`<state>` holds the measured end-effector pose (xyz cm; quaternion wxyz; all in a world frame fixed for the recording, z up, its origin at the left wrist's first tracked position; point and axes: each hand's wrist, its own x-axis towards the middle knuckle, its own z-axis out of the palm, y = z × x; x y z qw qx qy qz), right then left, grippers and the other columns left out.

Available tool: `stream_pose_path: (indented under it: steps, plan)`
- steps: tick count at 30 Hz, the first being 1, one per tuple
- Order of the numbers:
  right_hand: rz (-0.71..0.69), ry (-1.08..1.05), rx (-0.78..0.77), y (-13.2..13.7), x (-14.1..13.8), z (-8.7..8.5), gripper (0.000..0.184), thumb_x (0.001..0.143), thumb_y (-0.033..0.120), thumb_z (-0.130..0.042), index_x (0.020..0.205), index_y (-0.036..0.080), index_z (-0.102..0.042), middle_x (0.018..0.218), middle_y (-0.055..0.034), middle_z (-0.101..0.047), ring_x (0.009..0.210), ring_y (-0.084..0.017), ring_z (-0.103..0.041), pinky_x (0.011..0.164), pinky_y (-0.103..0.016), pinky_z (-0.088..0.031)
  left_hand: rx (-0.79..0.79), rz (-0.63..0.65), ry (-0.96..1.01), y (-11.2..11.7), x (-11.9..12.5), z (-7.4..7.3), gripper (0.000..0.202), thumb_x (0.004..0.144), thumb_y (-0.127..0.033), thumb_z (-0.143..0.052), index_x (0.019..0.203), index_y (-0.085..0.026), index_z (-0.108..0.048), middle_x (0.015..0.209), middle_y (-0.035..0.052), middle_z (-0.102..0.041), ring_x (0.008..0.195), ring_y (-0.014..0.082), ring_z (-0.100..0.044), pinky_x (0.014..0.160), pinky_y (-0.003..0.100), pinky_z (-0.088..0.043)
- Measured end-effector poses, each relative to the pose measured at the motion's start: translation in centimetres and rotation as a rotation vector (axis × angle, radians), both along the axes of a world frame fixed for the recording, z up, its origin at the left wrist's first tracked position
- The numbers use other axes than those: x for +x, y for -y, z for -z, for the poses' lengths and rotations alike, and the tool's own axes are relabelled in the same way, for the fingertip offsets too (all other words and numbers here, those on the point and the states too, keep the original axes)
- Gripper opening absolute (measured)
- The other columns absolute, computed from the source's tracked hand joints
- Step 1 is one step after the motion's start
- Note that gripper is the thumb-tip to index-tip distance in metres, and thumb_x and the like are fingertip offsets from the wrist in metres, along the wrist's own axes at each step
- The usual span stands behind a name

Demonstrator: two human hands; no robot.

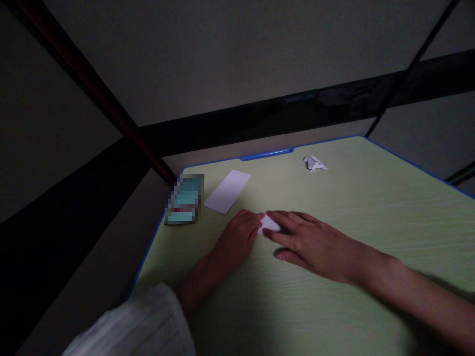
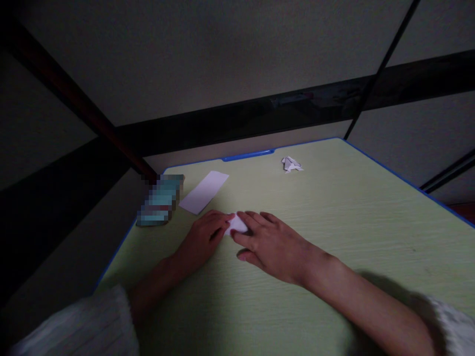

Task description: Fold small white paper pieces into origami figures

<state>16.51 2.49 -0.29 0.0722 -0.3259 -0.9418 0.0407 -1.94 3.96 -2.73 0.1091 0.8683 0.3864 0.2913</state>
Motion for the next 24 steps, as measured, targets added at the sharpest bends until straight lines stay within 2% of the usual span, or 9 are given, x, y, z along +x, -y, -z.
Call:
stream_pose_path:
  steps: [4, 10, 18, 24]
  plan:
    - [-0.020, -0.012, -0.028, -0.35, 0.17, -0.20, 0.037, 0.081, 0.038, -0.044, 0.113, 0.022, -0.049, 0.126, -0.0145, -0.041, 0.119, -0.026, -0.033, 0.093, -0.043, -0.031, -0.028, -0.031, -0.016, 0.03, 0.13, -0.14, 0.017, 0.076, -0.006, -0.045, 0.084, -0.011, -0.059, 0.082, 0.0075, -0.062, 0.082, 0.0161, -0.052, 0.074, 0.031, -0.045]
    - [-0.032, -0.036, -0.056, -0.51, 0.58, -0.09, 0.040, 0.080, 0.041, -0.043, 0.115, 0.022, -0.047, 0.127, -0.0143, -0.040, 0.119, -0.025, -0.032, 0.094, -0.043, -0.030, -0.045, -0.018, -0.043, 0.13, -0.01, -0.11, 0.023, 0.079, -0.010, -0.041, 0.097, -0.013, -0.056, 0.087, 0.0074, -0.060, 0.086, 0.0161, -0.050, 0.077, 0.033, -0.044]
    - [-0.030, -0.066, -0.060, -0.45, 0.59, -0.04, 0.038, 0.080, 0.039, -0.044, 0.114, 0.021, -0.048, 0.128, -0.0137, -0.040, 0.120, -0.026, -0.031, 0.093, -0.044, -0.032, 0.007, 0.009, -0.176, 0.22, -0.09, 0.19, 0.024, 0.082, -0.011, -0.036, 0.099, -0.012, -0.053, 0.092, 0.0083, -0.058, 0.090, 0.0173, -0.047, 0.080, 0.035, -0.043]
    - [-0.043, -0.054, -0.064, -0.64, 0.63, 0.29, 0.041, 0.081, 0.041, -0.042, 0.117, 0.022, -0.044, 0.134, -0.0120, -0.031, 0.122, -0.027, -0.027, 0.093, -0.048, -0.030, -0.006, 0.006, -0.193, 0.35, -0.03, -0.06, 0.023, 0.082, -0.011, -0.036, 0.098, -0.011, -0.053, 0.092, 0.0084, -0.059, 0.089, 0.0174, -0.047, 0.080, 0.034, -0.043]
